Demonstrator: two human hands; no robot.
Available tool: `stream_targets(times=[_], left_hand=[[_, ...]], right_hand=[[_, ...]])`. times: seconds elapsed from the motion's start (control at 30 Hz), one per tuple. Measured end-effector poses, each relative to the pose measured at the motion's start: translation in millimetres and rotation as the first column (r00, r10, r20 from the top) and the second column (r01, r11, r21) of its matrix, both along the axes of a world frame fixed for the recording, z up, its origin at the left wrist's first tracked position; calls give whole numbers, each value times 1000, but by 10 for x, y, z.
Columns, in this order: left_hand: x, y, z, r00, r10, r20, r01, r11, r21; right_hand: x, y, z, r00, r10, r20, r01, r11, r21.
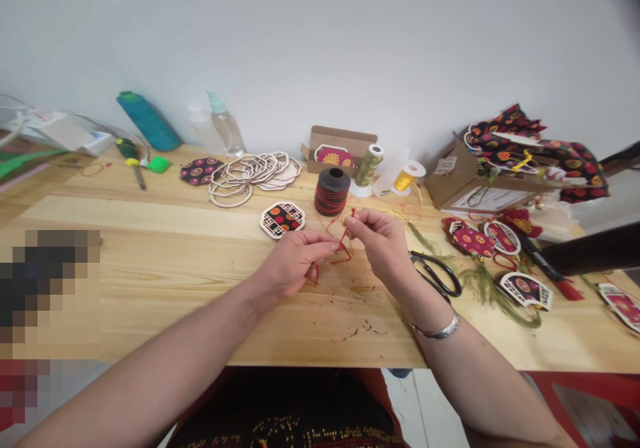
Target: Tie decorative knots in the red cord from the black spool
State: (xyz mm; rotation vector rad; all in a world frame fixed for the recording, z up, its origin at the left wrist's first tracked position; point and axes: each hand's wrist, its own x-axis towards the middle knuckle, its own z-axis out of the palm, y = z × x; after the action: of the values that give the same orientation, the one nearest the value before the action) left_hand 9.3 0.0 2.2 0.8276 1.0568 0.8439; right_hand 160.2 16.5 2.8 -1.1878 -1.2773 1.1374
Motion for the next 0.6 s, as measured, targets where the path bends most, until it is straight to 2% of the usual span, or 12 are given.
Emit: stream_targets(times=[0.17,0.27,0.47,0.6], left_hand=[[-8,-12,-10,995,33,-89,-20,989,150],[-8,-15,-22,995,16,-103,3,984,179],[-2,-18,-39,998,20,-52,-12,988,153],[5,-25,-41,999,9,-35,-3,987,163]], right_hand=[[-41,-15,0,986,89,-140,-106,986,-125],[-56,-23,24,983,107,-149,-136,969,-205],[-18,8,41,993,95,-71,-102,990,-97],[-3,22,29,995,85,-51,-89,993,-79]])
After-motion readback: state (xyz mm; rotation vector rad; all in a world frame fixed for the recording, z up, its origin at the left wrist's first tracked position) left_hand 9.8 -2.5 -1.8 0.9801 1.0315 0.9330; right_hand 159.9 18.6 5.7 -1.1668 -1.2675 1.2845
